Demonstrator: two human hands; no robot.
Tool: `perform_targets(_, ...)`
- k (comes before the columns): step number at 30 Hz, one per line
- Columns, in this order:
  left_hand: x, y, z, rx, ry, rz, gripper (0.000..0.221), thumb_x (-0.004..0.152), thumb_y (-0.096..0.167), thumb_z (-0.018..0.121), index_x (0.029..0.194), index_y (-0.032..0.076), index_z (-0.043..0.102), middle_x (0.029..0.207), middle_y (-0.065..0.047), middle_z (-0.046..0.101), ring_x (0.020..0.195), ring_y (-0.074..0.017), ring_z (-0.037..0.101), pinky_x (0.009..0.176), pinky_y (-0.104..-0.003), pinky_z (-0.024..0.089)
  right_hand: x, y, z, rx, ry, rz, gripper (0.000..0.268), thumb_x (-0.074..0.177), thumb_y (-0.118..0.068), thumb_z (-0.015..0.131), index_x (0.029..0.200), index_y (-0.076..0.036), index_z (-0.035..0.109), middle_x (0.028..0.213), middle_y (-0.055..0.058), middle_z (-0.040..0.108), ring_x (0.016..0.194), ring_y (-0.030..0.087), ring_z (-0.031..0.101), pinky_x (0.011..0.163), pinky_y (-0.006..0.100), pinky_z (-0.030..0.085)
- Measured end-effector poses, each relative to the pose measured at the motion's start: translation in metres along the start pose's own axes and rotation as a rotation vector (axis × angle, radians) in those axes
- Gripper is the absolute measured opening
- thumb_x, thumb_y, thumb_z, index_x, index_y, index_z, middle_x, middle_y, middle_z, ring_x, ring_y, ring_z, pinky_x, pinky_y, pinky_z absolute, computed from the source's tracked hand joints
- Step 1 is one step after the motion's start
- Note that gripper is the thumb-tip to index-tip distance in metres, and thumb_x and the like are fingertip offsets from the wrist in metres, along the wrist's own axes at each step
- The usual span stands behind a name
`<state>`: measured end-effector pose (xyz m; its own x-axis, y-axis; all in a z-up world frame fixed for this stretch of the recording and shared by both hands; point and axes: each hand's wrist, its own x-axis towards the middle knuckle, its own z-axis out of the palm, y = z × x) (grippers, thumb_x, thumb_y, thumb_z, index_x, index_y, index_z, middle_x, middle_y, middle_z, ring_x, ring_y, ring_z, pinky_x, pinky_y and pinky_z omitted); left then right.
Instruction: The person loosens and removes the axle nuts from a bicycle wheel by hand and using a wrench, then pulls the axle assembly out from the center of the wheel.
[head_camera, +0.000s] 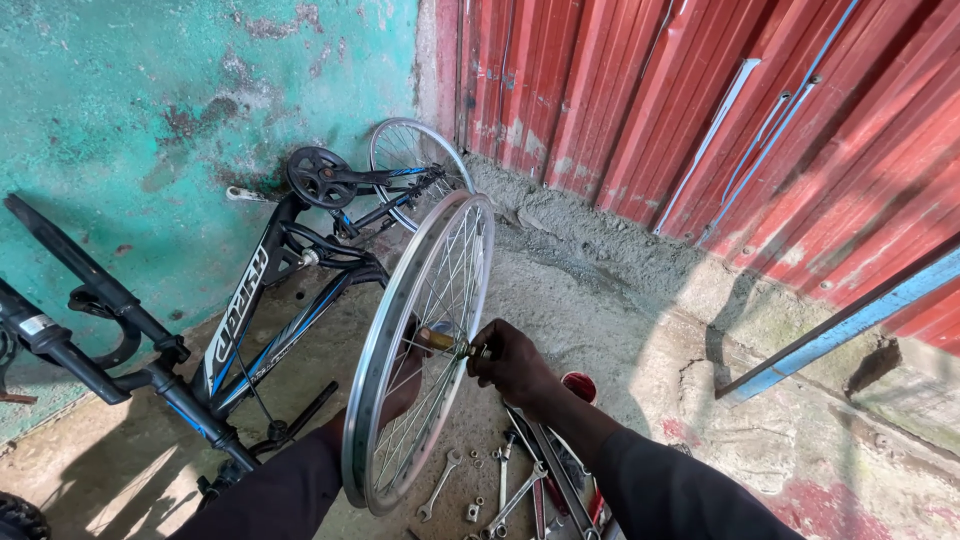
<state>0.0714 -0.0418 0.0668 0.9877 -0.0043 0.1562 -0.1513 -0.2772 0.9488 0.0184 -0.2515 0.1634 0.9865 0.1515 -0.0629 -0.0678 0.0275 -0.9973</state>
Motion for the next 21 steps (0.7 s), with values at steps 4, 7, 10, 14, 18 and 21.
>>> perform_targets(4, 0.015, 0.006, -0.001, -0.022, 0.017, 0.014, 0.022, 0.103, 0.027, 0.057, 0.096, 0.009, 0.069, 0.076, -0.013, 0.077, 0.073, -0.0284, 0.075, 0.061, -0.036, 0.056, -0.018, -0.038, 0.014, 0.056, 0.007, 0.171, 0.038, 0.088, -0.024, 0.076, 0.105, 0.006, 0.059, 0.081, 0.017, 0.064, 0.063, 0.027, 0.074, 0.044, 0.027, 0.058)
perform_targets(7, 0.016, 0.005, 0.001, -0.038, 0.023, 0.01, 0.024, 0.104, 0.028, 0.057, 0.094, 0.009, 0.069, 0.076, -0.012, 0.077, 0.072, -0.0273, 0.075, 0.062, -0.035, 0.055, -0.014, -0.032, 0.015, -0.005, 0.035, 0.308, 0.048, 0.103, -0.043, 0.059, 0.095, 0.004, 0.064, 0.069, 0.018, 0.067, 0.054, 0.027, 0.072, 0.038, 0.029, 0.054)
perform_targets(10, 0.013, 0.003, 0.009, -0.057, 0.022, 0.002, 0.026, 0.104, 0.029, 0.057, 0.092, 0.009, 0.07, 0.075, -0.011, 0.077, 0.072, -0.0261, 0.075, 0.062, -0.034, 0.055, -0.009, -0.021, 0.009, -0.031, 0.049, 0.257, 0.045, 0.103, -0.034, 0.057, 0.088, 0.007, 0.067, 0.063, 0.019, 0.066, 0.047, 0.027, 0.07, 0.035, 0.029, 0.052)
perform_targets(14, 0.021, 0.007, 0.01, -0.083, 0.034, 0.01, 0.03, 0.105, 0.031, 0.057, 0.09, 0.009, 0.071, 0.074, -0.01, 0.077, 0.072, -0.0245, 0.075, 0.063, -0.033, 0.055, -0.004, -0.02, 0.002, -0.2, 0.038, 0.021, 0.03, 0.097, -0.021, 0.07, 0.094, 0.008, 0.066, 0.067, 0.02, 0.068, 0.052, 0.024, 0.071, 0.044, 0.029, 0.057)
perform_targets(18, 0.004, 0.02, 0.012, -0.105, 0.053, -0.005, 0.032, 0.105, 0.032, 0.056, 0.088, 0.009, 0.072, 0.073, -0.009, 0.078, 0.071, -0.0234, 0.076, 0.063, -0.033, 0.055, -0.007, -0.033, -0.001, -0.331, 0.01, -0.135, 0.024, 0.09, -0.011, 0.074, 0.102, 0.007, 0.064, 0.067, 0.016, 0.07, 0.055, 0.02, 0.069, 0.051, 0.028, 0.054)
perform_targets(21, -0.004, 0.034, 0.02, -0.261, 0.078, -0.117, 0.03, 0.108, 0.022, 0.048, 0.094, 0.005, 0.069, 0.072, -0.008, 0.073, 0.058, -0.0132, 0.057, 0.048, -0.024, 0.039, -0.006, -0.039, -0.009, -0.251, 0.004, -0.222, 0.02, 0.084, -0.003, 0.076, 0.101, 0.002, 0.066, 0.08, 0.016, 0.071, 0.059, 0.016, 0.067, 0.051, 0.026, 0.053)
